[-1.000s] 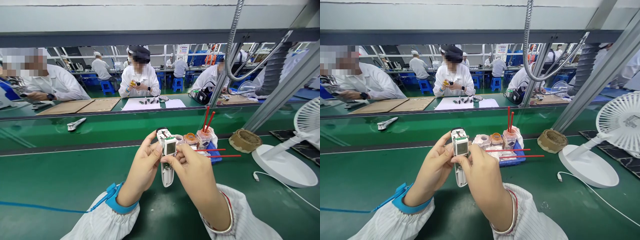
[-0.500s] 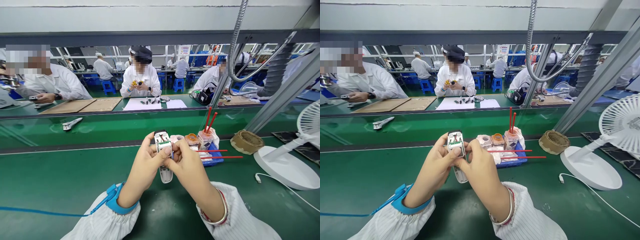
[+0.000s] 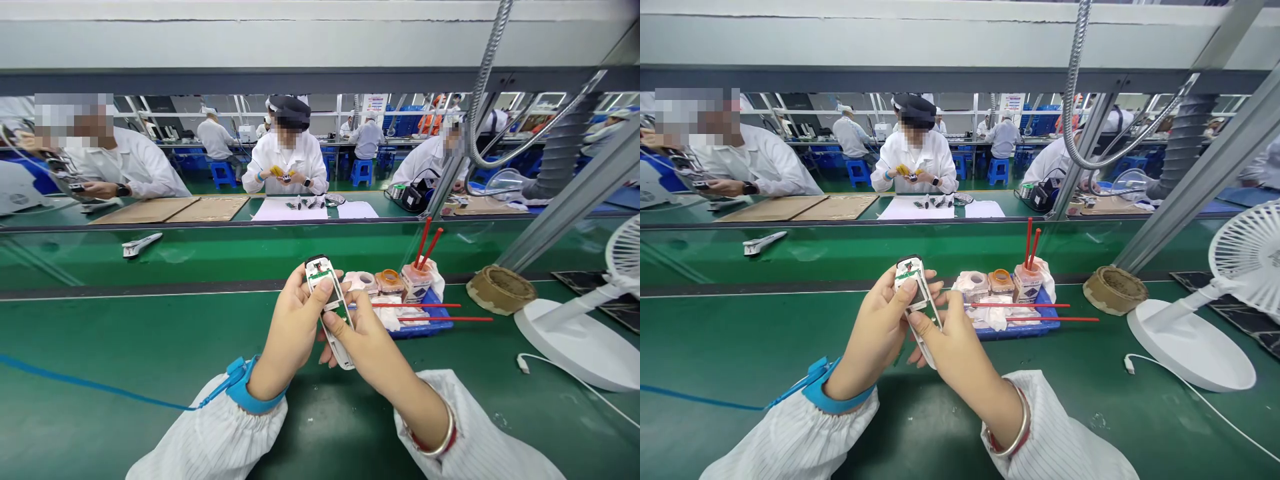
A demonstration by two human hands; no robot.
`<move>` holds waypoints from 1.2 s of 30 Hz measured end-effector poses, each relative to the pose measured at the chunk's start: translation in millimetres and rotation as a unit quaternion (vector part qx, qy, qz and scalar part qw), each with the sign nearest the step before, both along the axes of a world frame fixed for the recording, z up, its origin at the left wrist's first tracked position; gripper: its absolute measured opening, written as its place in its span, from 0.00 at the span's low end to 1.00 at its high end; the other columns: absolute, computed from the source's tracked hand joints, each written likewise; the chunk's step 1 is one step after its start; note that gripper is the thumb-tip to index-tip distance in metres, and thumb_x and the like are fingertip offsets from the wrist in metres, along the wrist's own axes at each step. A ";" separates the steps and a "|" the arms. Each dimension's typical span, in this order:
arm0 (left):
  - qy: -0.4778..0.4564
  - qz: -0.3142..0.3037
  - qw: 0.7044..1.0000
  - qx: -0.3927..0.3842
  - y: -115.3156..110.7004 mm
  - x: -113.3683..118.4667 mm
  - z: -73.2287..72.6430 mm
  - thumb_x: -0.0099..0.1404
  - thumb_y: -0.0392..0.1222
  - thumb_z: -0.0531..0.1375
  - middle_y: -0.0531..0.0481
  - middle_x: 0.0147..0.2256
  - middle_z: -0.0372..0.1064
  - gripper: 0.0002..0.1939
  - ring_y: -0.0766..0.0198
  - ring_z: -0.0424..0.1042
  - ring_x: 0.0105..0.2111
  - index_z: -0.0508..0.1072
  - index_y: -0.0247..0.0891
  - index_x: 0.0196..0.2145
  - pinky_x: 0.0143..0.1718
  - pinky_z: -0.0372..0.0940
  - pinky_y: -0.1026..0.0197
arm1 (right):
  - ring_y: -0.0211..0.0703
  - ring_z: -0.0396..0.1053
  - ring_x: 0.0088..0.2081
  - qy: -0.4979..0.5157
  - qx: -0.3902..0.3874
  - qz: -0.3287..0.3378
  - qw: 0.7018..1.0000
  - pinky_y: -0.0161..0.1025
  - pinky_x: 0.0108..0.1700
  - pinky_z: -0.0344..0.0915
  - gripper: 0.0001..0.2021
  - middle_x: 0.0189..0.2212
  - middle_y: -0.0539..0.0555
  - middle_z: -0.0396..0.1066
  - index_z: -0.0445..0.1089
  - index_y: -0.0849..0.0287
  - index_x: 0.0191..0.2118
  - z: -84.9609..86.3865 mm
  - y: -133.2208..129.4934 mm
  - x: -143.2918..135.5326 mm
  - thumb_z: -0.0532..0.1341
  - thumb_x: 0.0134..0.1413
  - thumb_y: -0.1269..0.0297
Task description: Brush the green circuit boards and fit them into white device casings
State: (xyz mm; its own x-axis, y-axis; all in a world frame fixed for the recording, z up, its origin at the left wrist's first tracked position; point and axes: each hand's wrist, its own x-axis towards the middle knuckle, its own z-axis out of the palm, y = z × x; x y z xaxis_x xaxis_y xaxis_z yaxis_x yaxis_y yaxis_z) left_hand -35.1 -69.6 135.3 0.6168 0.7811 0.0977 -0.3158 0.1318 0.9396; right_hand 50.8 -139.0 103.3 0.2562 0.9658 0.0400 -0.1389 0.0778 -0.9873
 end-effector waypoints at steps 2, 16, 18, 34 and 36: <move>0.015 -0.001 1.000 0.003 0.8 -0.4 -0.3 0.60 0.50 0.59 0.45 0.36 0.71 0.19 0.68 0.66 0.12 0.62 0.39 0.44 0.04 0.57 0.66 | 0.37 0.66 0.16 -0.004 0.005 -0.008 1.000 0.30 0.17 0.62 0.18 0.21 0.46 0.66 0.53 0.57 0.41 -2.6 1.5 -2.9 0.57 0.57 0.49; 0.014 -0.012 1.000 0.011 0.3 -1.3 3.3 0.59 0.49 0.60 0.55 0.28 0.70 0.17 0.71 0.60 0.07 0.56 0.42 0.39 0.03 0.54 0.68 | 0.34 0.62 0.14 0.082 0.052 0.010 0.995 0.26 0.12 0.56 0.18 0.20 0.47 0.66 0.55 0.57 0.48 -3.7 -0.5 -9.0 0.58 0.58 0.54; 0.009 -0.008 1.000 0.009 0.4 -1.1 3.0 0.58 0.47 0.61 0.54 0.30 0.71 0.18 0.71 0.61 0.08 0.56 0.42 0.39 0.03 0.54 0.70 | 0.34 0.61 0.14 0.102 0.055 0.018 0.993 0.26 0.12 0.56 0.18 0.20 0.47 0.66 0.55 0.58 0.48 -3.4 -1.9 -9.5 0.58 0.58 0.55; 0.043 0.092 0.995 0.009 68.8 16.0 -33.7 0.55 0.43 0.63 0.49 0.32 0.72 0.17 0.59 0.75 0.35 0.60 0.37 0.38 0.35 0.70 0.56 | 0.44 0.68 0.45 0.048 -0.072 0.018 0.996 0.40 0.48 0.65 0.16 0.42 0.57 0.69 0.65 0.61 0.42 -16.1 -11.3 28.7 0.66 0.51 0.60; 0.071 0.124 0.989 0.024 105.6 15.5 -46.7 0.56 0.44 0.61 0.47 0.34 0.72 0.17 0.58 0.75 0.36 0.60 0.37 0.39 0.37 0.69 0.55 | 0.46 0.67 0.47 0.112 -0.107 0.015 0.988 0.45 0.53 0.62 0.22 0.49 0.59 0.65 0.62 0.60 0.49 -20.3 -30.1 49.9 0.66 0.51 0.59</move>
